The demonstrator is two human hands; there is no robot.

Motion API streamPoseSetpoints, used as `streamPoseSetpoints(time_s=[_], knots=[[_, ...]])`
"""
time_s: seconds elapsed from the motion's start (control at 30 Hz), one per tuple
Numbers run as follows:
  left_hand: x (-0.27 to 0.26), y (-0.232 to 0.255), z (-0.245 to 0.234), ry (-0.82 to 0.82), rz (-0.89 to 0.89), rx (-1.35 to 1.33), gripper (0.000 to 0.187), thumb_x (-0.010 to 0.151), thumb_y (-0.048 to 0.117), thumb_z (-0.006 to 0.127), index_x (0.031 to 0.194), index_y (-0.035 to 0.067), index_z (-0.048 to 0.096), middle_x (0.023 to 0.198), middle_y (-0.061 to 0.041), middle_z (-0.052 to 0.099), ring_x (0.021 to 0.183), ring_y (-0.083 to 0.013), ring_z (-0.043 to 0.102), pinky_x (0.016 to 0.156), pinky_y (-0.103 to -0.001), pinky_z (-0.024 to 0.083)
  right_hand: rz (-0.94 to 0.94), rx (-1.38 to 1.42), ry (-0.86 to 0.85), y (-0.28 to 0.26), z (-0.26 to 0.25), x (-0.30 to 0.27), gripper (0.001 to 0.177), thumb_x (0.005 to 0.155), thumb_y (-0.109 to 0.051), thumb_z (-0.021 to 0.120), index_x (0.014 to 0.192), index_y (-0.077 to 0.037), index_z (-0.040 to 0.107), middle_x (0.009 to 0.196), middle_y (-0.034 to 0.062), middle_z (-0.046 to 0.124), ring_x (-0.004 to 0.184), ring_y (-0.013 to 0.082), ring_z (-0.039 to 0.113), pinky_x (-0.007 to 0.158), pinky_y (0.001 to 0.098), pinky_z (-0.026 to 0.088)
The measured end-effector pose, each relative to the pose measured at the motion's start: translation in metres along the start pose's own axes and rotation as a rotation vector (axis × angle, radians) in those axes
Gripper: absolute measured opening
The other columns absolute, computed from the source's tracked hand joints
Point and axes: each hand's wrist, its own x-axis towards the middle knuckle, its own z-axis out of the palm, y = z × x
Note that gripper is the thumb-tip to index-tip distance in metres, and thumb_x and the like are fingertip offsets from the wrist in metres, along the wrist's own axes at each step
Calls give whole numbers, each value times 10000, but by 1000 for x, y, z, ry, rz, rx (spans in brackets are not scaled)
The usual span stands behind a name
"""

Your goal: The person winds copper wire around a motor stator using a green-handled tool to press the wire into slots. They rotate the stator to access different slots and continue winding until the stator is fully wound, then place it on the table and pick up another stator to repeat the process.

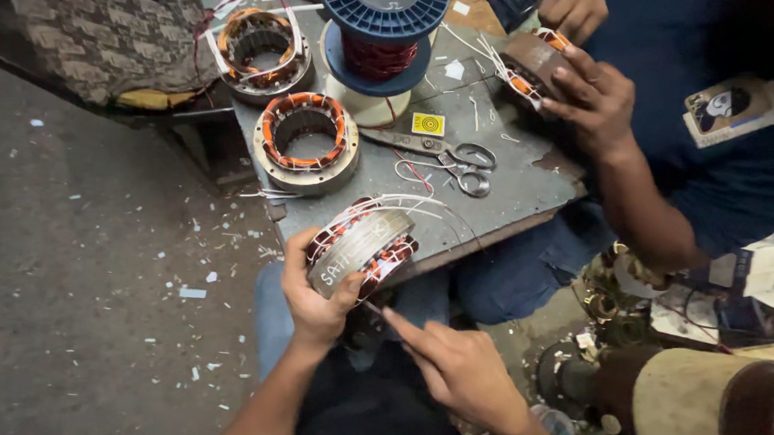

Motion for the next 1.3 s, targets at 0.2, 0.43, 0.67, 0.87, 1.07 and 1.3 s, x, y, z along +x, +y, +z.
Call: streamPoseSetpoints(time_s=[0.2, 0.43, 0.67, 0.87, 1.07, 1.3], knots=[[-2, -4, 0, -50, -8, -60, 795, 845, 597, 801, 1270, -21, 537, 1087, -66, 660, 997, -134, 638, 903, -293, 532, 72, 243, 92, 28, 16, -29, 491, 855, -21, 741, 1339, -68, 672, 683, 101, 561, 566, 237, 568, 540, 364, 461], [-5, -16, -6, -77, -117, -295, 645, 950, 524, 701, 1263, -21, 556, 1076, -56, 660, 1000, -121, 601, 915, -267, 499, 23, 272, 380, 57, 28, -45, 408, 825, -8, 757, 1230, 17, 709, 759, 99, 706, 626, 194, 690, 588, 299, 515], [6, -20, -18, -209, -213, -332, 522, 901, 361, 750, 1235, -3, 582, 1061, -41, 658, 994, -112, 600, 904, -271, 487, 18, 1, 845, 81, 23, -11, 362, 929, -5, 680, 1287, 44, 645, 1094, 235, 728, 894, 290, 744, 832, 322, 571], [39, 3, -38, -478, -321, -213, 501, 874, 299, 749, 1255, 7, 605, 1065, -40, 689, 991, -107, 624, 901, -275, 503, 113, -76, 868, 105, 4, 43, 365, 959, -3, 702, 1322, 0, 661, 900, 130, 629, 769, 231, 611, 739, 329, 521], [56, 30, -46, -609, -386, -84, 481, 876, 276, 726, 1259, -6, 650, 1058, -52, 725, 980, -117, 642, 887, -288, 523, 44, 6, 862, 108, 18, 77, 380, 961, -27, 696, 1337, -20, 644, 891, 128, 615, 737, 237, 607, 703, 334, 517], [53, 32, -37, -507, -521, -252, 446, 935, 294, 671, 1240, -31, 680, 1052, -58, 744, 935, -99, 658, 851, -278, 530, 7, -64, 901, 118, 30, 77, 371, 967, -35, 714, 1332, -27, 654, 827, 121, 614, 676, 241, 591, 640, 346, 496]])
